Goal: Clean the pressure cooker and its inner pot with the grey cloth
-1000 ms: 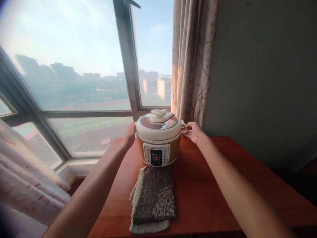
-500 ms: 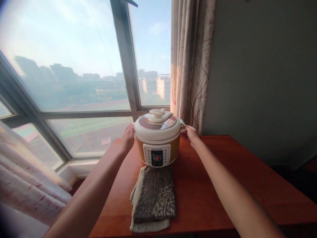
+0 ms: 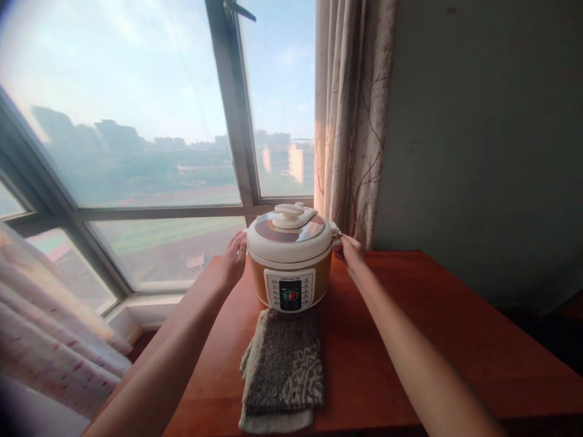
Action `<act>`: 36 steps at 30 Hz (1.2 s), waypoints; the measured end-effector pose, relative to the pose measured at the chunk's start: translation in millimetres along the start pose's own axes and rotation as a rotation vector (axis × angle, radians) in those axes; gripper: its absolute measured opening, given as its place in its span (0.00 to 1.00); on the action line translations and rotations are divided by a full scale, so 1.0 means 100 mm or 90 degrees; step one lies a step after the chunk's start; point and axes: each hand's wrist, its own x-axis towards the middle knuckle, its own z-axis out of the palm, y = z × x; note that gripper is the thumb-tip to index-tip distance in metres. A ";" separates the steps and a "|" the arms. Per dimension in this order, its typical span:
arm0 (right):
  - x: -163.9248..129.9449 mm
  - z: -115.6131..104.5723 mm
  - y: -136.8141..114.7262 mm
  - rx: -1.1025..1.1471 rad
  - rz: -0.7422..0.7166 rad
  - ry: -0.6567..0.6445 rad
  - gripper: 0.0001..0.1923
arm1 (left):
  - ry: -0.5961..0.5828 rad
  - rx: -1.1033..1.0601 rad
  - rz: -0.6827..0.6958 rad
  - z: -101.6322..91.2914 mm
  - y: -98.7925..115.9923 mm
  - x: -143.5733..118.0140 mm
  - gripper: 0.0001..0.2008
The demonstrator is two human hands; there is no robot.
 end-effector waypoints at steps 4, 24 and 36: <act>-0.05 -0.04 0.05 0.023 -0.028 0.008 0.04 | 0.000 -0.029 0.004 0.03 -0.02 0.03 0.23; -0.10 -0.12 0.11 0.116 -0.029 -0.031 0.17 | 0.021 -0.056 -0.005 0.02 0.02 -0.06 0.23; -1.00 -0.28 0.76 0.009 -0.040 -0.108 0.30 | 0.012 -0.233 -0.175 -0.03 0.03 -0.54 0.26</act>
